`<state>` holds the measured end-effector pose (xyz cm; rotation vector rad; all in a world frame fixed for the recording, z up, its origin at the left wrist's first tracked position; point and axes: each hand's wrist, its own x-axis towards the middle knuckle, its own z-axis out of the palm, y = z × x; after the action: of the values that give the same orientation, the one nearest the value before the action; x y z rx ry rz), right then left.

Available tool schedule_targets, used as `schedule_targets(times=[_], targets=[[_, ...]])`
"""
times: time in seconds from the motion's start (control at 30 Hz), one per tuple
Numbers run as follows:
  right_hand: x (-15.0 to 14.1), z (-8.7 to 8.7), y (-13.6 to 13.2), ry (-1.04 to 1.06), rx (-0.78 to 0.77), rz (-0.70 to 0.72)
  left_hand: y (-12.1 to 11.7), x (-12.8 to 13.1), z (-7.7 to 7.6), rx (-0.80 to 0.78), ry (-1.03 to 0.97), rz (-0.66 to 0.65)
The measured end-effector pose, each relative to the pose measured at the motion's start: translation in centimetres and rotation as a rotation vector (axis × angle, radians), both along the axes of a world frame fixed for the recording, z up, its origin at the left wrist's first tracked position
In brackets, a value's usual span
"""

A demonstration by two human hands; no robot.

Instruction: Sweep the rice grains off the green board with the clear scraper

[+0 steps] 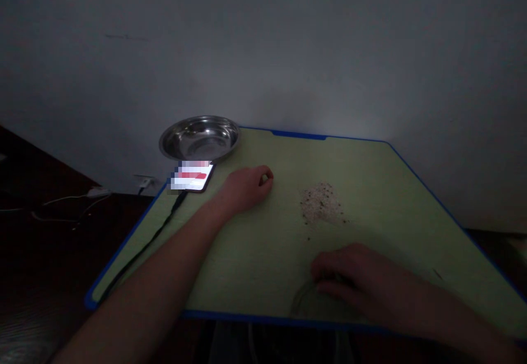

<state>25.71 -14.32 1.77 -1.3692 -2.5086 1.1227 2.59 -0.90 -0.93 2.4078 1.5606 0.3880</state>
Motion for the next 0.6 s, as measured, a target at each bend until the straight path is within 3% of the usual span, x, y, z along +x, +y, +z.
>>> schedule_targets(times=[0.23,0.43,0.6], targets=[[0.5,0.3,0.4,-0.006,-0.005,-0.087,-0.1,0.1,0.1,0.005,-0.009,-0.008],[-1.8,-0.4,0.7,0.023,0.083,-0.026,-0.2,0.2,0.1,0.015,0.0,0.001],[-2.1,-0.2,0.3,0.039,0.025,0.03,0.0,0.0,-0.2,0.031,0.003,-0.012]])
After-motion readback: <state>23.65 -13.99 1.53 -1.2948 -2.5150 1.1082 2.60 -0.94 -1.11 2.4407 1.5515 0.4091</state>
